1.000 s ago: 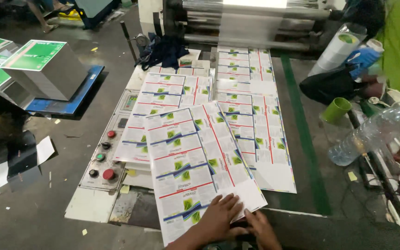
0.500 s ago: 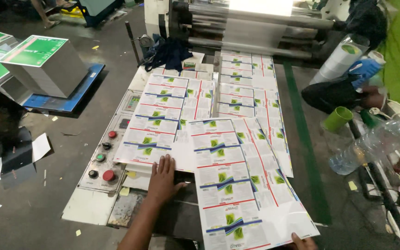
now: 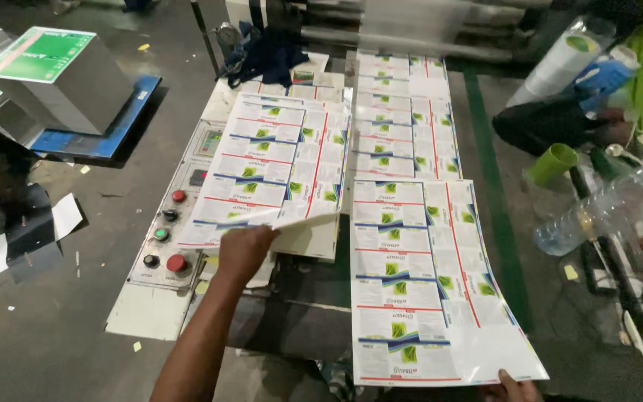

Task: The person is standing at a conveyor belt in a factory, manually picking up printed sheets of paper and stacking them into neat piles. The hands repeatedly grab sheets from the moving belt and place them onto a growing stack on the left side of the frame.

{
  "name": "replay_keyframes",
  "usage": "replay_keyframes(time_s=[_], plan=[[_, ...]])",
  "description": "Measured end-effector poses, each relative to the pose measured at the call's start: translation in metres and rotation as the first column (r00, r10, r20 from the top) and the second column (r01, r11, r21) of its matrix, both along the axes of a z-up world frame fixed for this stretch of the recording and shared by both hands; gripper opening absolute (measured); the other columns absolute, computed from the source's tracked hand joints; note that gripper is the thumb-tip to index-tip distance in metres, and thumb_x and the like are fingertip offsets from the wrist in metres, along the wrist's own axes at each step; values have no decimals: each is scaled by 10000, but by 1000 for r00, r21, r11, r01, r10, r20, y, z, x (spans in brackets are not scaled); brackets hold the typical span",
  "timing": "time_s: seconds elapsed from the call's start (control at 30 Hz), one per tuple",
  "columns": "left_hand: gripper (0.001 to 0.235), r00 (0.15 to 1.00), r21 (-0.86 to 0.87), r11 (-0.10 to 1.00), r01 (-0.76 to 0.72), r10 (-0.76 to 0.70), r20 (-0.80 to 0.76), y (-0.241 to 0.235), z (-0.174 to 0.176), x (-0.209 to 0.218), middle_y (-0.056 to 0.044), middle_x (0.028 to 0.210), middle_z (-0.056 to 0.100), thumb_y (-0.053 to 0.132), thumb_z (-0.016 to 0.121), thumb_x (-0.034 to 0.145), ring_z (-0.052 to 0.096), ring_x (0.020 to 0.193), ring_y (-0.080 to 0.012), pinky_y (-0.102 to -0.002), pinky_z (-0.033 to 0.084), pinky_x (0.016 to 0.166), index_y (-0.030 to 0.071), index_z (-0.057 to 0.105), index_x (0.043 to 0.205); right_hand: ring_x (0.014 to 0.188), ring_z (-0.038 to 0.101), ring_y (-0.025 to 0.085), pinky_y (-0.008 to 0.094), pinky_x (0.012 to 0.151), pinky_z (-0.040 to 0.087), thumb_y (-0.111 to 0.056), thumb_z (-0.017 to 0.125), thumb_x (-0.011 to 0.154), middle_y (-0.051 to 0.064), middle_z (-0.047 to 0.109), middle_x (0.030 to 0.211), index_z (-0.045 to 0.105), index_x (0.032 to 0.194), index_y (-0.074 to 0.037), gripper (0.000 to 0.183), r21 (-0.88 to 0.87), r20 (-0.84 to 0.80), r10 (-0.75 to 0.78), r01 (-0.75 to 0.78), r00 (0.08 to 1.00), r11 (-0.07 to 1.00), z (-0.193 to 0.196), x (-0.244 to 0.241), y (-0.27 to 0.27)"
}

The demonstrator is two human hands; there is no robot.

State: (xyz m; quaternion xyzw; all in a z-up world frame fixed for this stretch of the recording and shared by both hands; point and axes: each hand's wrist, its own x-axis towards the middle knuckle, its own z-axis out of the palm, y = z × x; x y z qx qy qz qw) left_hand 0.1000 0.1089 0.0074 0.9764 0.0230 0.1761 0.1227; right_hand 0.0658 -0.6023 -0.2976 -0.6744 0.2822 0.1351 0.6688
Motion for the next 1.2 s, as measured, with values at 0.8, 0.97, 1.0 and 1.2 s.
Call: replay_keyframes(time_s=[0.8, 0.97, 1.0, 1.2], plan=[[203, 997, -279, 960, -5, 28, 76, -59, -10, -67, -119, 1046, 767, 165, 697, 903, 728, 880, -355, -451, 579, 727, 121, 757, 1092, 785, 673, 193, 351, 617, 511, -147, 614, 1016, 129, 705, 1015, 615, 1271, -23, 283, 15, -11, -168, 168, 986, 986, 127, -34, 125], [200, 983, -331, 942, -52, 107, 148, -64, -49, -76, -119, 1009, 769, 142, 706, 896, 733, 878, -352, -442, 577, 722, 126, 763, 1087, 671, 609, 251, 343, 545, 464, -228, 625, 1079, 239, 733, 985, 628, 1269, 11, 305, 66, 11, -1, 0, 1000, 998, 101, -18, 136], [200, 982, -332, 942, -56, 112, 151, -67, -43, -77, -119, 1009, 769, 142, 706, 896, 733, 878, -352, -442, 577, 722, 126, 763, 1087, 671, 609, 251, 343, 545, 464, -228, 625, 1079, 239, 733, 985, 628, 1269, 11, 305, 65, 14, 4, -5, 1000, 998, 108, -7, 146], [157, 941, -357, 926, -119, 220, 258, -76, -11, -81, -142, 972, 762, 146, 732, 943, 734, 838, -344, -422, 576, 698, 113, 758, 1094, 779, 723, 228, 327, 546, 501, -181, 598, 995, 120, 715, 1065, 546, 1320, -51, 354, 112, 181, -23, 3, 983, 994, 130, 47, 176]])
